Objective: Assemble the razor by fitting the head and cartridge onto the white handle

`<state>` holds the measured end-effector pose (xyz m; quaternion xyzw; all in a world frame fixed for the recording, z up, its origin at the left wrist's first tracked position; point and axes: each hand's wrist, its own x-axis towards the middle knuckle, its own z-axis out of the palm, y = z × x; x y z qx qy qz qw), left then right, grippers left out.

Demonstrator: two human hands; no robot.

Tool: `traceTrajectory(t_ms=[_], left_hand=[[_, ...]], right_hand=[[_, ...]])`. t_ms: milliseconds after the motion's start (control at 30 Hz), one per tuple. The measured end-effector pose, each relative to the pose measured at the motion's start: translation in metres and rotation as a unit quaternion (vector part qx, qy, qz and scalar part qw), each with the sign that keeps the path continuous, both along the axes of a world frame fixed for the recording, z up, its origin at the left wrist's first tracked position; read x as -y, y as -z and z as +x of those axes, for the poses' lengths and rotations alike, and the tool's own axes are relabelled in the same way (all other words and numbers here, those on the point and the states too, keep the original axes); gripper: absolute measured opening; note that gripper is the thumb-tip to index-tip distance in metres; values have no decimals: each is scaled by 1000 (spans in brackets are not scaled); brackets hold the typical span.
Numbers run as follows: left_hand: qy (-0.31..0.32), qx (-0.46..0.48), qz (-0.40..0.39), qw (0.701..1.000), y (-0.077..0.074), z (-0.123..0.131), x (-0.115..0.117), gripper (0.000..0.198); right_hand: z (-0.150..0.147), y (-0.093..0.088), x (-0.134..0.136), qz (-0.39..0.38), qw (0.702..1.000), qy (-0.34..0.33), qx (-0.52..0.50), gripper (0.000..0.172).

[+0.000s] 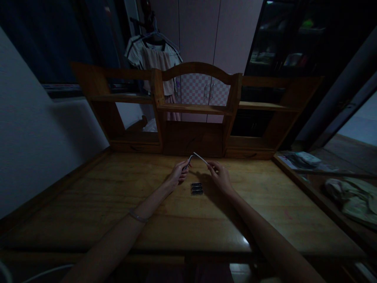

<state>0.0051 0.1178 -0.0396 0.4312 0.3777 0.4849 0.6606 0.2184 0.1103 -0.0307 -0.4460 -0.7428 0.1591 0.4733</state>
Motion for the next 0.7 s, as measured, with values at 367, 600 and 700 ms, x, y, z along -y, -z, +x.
traceTrajectory(t_ms=[367,600,700], left_hand=[[-3,-54,75,996,-10,11,11,40],[-120,-87,150,977,2,10,-5,43],[-140,-119,177,967,3,8,-5,40]], right_hand=[[8,-17,3,-3,998,10,-66,33],[6,-18,5,13,999,-9,-41,33],[6,-19,6,31,999,-1,-40,31]])
